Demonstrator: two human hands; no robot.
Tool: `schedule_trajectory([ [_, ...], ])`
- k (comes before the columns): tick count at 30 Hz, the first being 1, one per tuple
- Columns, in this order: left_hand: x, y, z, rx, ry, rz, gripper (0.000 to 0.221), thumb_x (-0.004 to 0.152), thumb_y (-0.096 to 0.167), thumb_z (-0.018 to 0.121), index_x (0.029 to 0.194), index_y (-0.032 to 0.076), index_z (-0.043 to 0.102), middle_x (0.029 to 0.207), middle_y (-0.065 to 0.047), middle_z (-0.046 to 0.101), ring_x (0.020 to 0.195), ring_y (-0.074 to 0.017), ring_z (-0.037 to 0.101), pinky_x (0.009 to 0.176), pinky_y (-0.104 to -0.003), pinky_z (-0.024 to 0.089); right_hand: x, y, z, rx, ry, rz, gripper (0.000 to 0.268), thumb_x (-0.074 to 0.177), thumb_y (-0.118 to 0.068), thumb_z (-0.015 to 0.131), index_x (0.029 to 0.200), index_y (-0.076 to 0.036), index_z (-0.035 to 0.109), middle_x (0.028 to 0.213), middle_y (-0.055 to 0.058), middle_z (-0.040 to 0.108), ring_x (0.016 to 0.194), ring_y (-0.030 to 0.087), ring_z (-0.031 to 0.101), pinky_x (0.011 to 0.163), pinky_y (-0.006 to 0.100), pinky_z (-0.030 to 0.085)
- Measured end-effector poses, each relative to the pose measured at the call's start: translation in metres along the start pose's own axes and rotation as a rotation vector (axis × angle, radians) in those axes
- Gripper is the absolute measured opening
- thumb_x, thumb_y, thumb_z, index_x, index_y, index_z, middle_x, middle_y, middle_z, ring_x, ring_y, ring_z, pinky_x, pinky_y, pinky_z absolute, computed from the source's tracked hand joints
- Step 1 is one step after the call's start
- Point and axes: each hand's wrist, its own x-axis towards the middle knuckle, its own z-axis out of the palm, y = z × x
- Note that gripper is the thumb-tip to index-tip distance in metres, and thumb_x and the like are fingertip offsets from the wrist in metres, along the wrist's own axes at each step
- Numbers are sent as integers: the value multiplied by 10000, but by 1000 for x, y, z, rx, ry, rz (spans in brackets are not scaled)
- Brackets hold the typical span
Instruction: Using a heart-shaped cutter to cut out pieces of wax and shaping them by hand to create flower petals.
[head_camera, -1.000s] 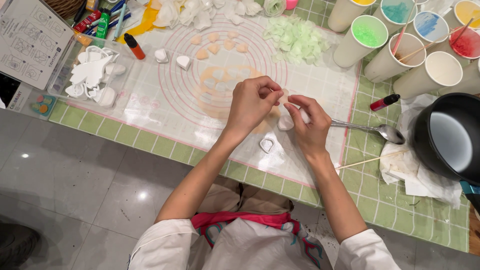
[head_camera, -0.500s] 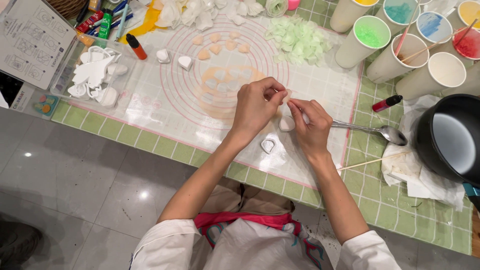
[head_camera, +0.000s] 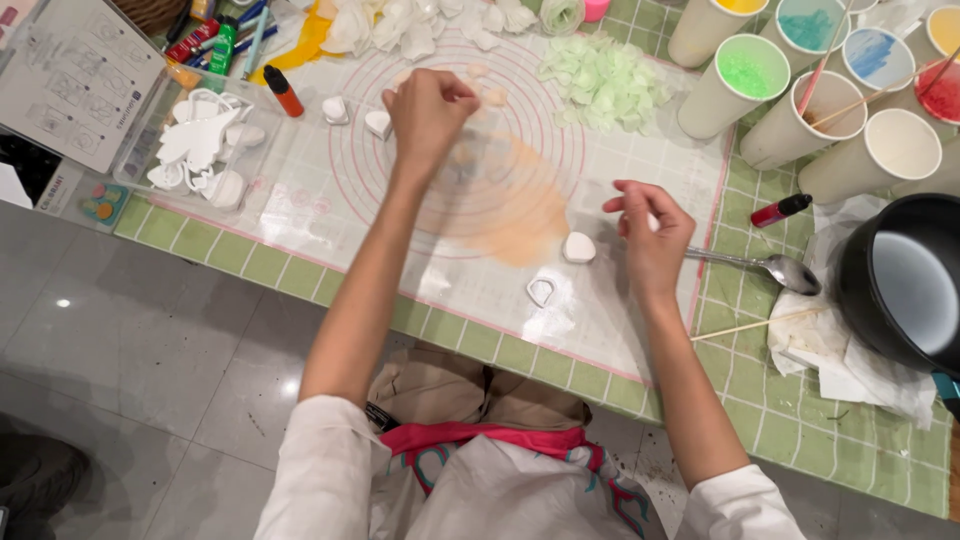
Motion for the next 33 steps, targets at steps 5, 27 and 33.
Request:
schedule_trajectory([
  [5, 18, -38, 15, 171, -100, -70, 57, 690, 151, 814, 686, 103, 784, 668, -68, 736, 717, -251, 671, 893, -456, 326, 8, -2, -10, 145, 60, 168, 240, 1079, -232, 615, 1090, -23, 734, 822, 9, 700, 615, 36, 485, 570, 201, 377],
  [27, -150, 104, -33, 183, -865, 364, 467, 626, 281, 912, 983, 57, 711, 982, -116, 655, 1061, -291, 595, 923, -451, 365, 9, 2, -9, 213, 49, 214, 234, 1067, -244, 635, 1061, -35, 741, 787, 0, 691, 597, 38, 490, 557, 203, 362],
  [33, -131, 90, -33, 40, -784, 376, 377, 678, 189, 884, 990, 48, 727, 1021, -125, 657, 1089, -318, 596, 913, -473, 401, 9, 6, -5, 124, 7, 192, 202, 1065, -206, 641, 1076, -35, 748, 814, -2, 708, 632, 30, 517, 585, 188, 410],
])
